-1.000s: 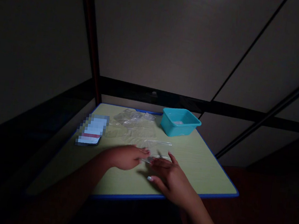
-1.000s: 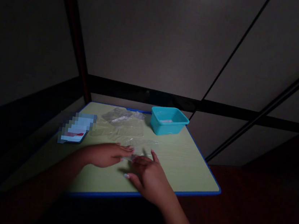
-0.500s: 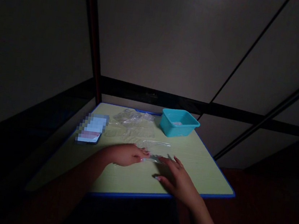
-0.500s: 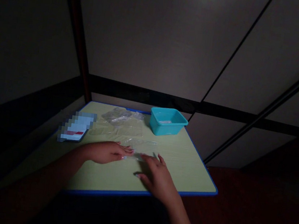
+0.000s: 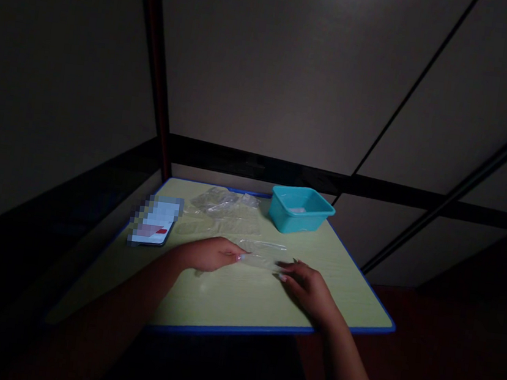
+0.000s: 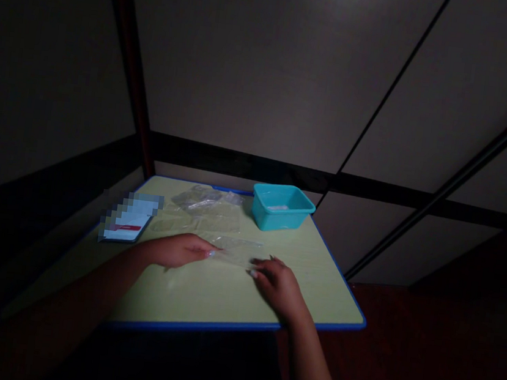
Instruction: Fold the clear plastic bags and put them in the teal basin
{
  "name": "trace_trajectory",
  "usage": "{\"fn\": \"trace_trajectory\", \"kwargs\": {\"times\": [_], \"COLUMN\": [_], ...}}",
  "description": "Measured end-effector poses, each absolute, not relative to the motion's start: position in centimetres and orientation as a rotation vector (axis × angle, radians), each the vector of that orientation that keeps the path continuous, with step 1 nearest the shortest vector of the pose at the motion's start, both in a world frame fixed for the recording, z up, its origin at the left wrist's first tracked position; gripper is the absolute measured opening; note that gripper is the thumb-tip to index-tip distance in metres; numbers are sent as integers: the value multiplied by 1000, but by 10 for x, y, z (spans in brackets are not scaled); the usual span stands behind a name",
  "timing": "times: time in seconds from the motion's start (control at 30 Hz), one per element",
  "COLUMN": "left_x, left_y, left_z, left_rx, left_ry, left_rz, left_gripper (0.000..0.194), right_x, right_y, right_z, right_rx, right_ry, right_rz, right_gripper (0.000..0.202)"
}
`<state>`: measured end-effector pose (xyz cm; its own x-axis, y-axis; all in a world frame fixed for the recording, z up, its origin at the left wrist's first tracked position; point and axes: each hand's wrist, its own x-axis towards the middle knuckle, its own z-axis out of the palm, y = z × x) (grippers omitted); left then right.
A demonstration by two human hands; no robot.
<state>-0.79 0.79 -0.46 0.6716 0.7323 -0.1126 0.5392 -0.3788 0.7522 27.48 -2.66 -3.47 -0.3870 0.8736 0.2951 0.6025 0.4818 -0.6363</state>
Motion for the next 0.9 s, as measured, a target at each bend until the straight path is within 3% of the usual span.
{"fn": "trace_trajectory", "kwargs": {"times": [0.9], "left_x": [-13], "left_y": [21], "left_z": [-6], "left_rx": [1814], "left_ry": [1032], "left_rz": [548], "left_gripper": [29], "right_x": [280], "right_y": [-20], "right_z": [-42], "right_rx": [-1292], "right_ry": [-1767], "right_rz": [718], "right_gripper": [29]}}
